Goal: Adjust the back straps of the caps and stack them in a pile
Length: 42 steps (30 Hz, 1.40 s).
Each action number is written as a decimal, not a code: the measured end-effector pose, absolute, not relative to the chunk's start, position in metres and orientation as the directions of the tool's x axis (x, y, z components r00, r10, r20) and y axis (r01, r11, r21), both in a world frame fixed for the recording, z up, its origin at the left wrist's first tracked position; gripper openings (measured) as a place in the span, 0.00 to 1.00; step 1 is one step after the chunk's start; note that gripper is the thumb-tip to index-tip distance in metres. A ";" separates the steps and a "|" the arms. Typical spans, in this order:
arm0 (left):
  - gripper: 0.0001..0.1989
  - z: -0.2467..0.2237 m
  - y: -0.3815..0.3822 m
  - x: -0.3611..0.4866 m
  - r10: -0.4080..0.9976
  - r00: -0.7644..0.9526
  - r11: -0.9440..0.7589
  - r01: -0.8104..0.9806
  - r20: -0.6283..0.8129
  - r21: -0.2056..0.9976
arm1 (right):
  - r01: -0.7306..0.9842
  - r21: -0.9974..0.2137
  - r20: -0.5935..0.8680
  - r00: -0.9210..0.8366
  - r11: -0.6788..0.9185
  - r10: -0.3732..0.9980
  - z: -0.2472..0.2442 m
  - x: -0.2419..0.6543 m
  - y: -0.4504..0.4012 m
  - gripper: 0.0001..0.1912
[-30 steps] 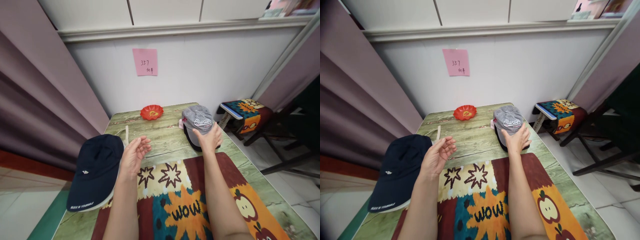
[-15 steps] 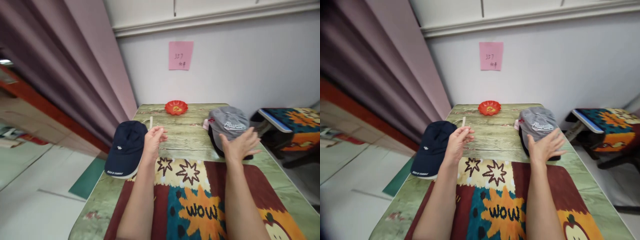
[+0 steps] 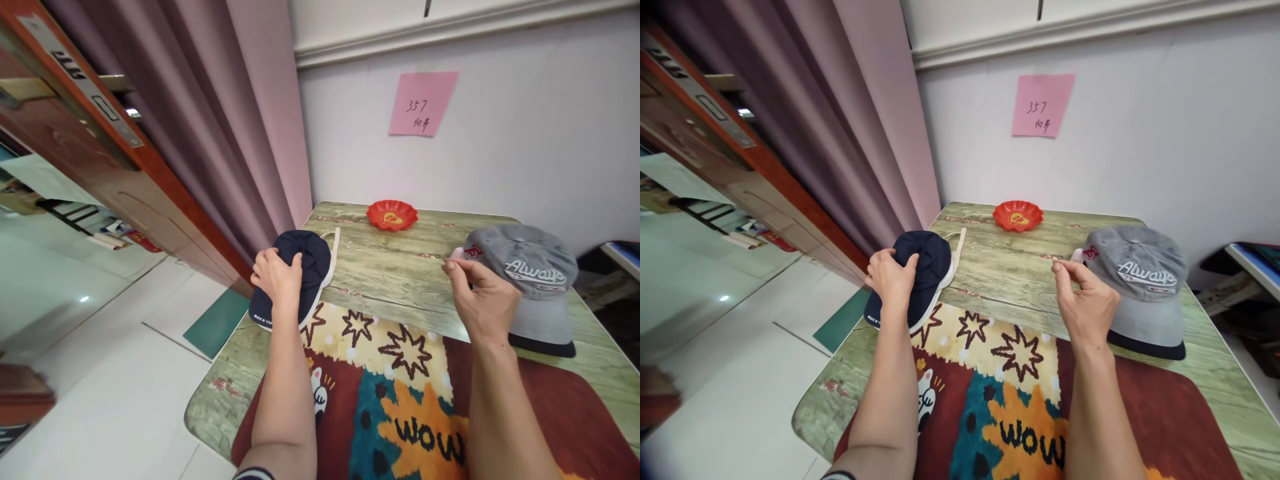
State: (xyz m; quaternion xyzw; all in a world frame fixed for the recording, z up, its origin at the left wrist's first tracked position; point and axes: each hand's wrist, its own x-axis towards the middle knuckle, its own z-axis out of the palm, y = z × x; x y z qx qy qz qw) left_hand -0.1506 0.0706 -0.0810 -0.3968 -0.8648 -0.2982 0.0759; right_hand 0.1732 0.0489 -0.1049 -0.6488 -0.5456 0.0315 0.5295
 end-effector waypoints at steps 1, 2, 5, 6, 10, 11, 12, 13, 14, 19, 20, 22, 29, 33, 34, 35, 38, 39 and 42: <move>0.20 -0.082 0.071 -0.154 0.647 -0.682 0.528 0.723 0.340 0.446 | 0.670 -0.726 0.537 0.410 0.156 0.737 -0.105 0.175 0.049 0.19; 0.17 -0.083 0.071 -0.156 0.654 -0.684 0.538 0.721 0.323 0.437 | 0.669 -0.727 0.539 0.415 0.156 0.733 -0.105 0.176 0.049 0.19; 0.10 -0.087 0.071 -0.159 0.663 -0.673 0.531 0.731 0.328 0.429 | 0.669 -0.727 0.542 0.419 0.155 0.728 -0.105 0.177 0.049 0.20; 0.08 -0.088 0.071 -0.160 0.659 -0.670 0.520 0.734 0.340 0.438 | 0.668 -0.728 0.538 0.417 0.154 0.733 -0.105 0.177 0.049 0.20; 0.04 -0.088 0.070 -0.162 0.632 -0.654 0.448 0.746 0.415 0.493 | 0.663 -0.734 0.518 0.403 0.149 0.755 -0.104 0.175 0.048 0.21; 0.03 -0.086 0.070 -0.162 0.622 -0.648 0.429 0.751 0.440 0.502 | 0.664 -0.733 0.518 0.399 0.152 0.757 -0.104 0.174 0.048 0.21; 0.02 -0.084 0.069 -0.162 0.611 -0.643 0.412 0.757 0.463 0.508 | 0.663 -0.733 0.518 0.397 0.154 0.757 -0.104 0.174 0.048 0.21; 0.01 -0.081 0.068 -0.161 0.602 -0.636 0.395 0.763 0.483 0.512 | 0.658 -0.736 0.518 0.398 0.158 0.757 -0.103 0.173 0.048 0.20; 0.01 -0.077 0.067 -0.159 0.596 -0.627 0.379 0.770 0.501 0.514 | 0.648 -0.744 0.515 0.400 0.163 0.758 -0.103 0.173 0.048 0.20; 0.05 -0.062 0.062 -0.151 0.586 -0.569 0.270 0.809 0.578 0.522 | 0.496 -0.846 0.429 0.411 0.197 0.804 -0.103 0.169 0.048 0.20; 0.07 -0.062 0.062 -0.151 0.584 -0.561 0.246 0.811 0.587 0.531 | 0.472 -0.858 0.415 0.408 0.201 0.813 -0.103 0.168 0.049 0.20; 0.09 -0.064 0.063 -0.152 0.585 -0.568 0.226 0.800 0.580 0.556 | 0.449 -0.869 0.404 0.399 0.208 0.823 -0.105 0.167 0.050 0.20; 0.16 -0.076 0.070 -0.159 0.651 -0.607 0.363 0.776 0.456 0.516 | 0.452 -0.869 0.396 0.389 0.203 0.832 -0.105 0.168 0.051 0.19; 0.07 -0.079 0.070 -0.157 0.655 -0.586 0.359 0.797 0.477 0.485 | 0.462 -0.866 0.385 0.376 0.189 0.843 -0.102 0.166 0.048 0.18; 0.06 -0.079 0.069 -0.157 0.645 -0.584 0.350 0.799 0.493 0.488 | 0.464 -0.866 0.383 0.373 0.187 0.845 -0.101 0.165 0.048 0.18; 0.06 -0.079 0.069 -0.157 0.634 -0.582 0.339 0.801 0.508 0.494 | 0.465 -0.866 0.381 0.372 0.185 0.846 -0.101 0.165 0.048 0.18; 0.08 -0.079 0.068 -0.157 0.601 -0.578 0.296 0.803 0.552 0.518 | 0.464 -0.868 0.374 0.372 0.179 0.850 -0.101 0.164 0.049 0.18; 0.09 -0.079 0.068 -0.157 0.594 -0.575 0.278 0.803 0.563 0.526 | 0.463 -0.868 0.372 0.371 0.178 0.851 -0.102 0.164 0.049 0.18; 0.10 -0.079 0.068 -0.160 0.571 -0.576 0.231 0.797 0.585 0.558 | 0.462 -0.868 0.374 0.366 0.182 0.852 -0.102 0.164 0.049 0.17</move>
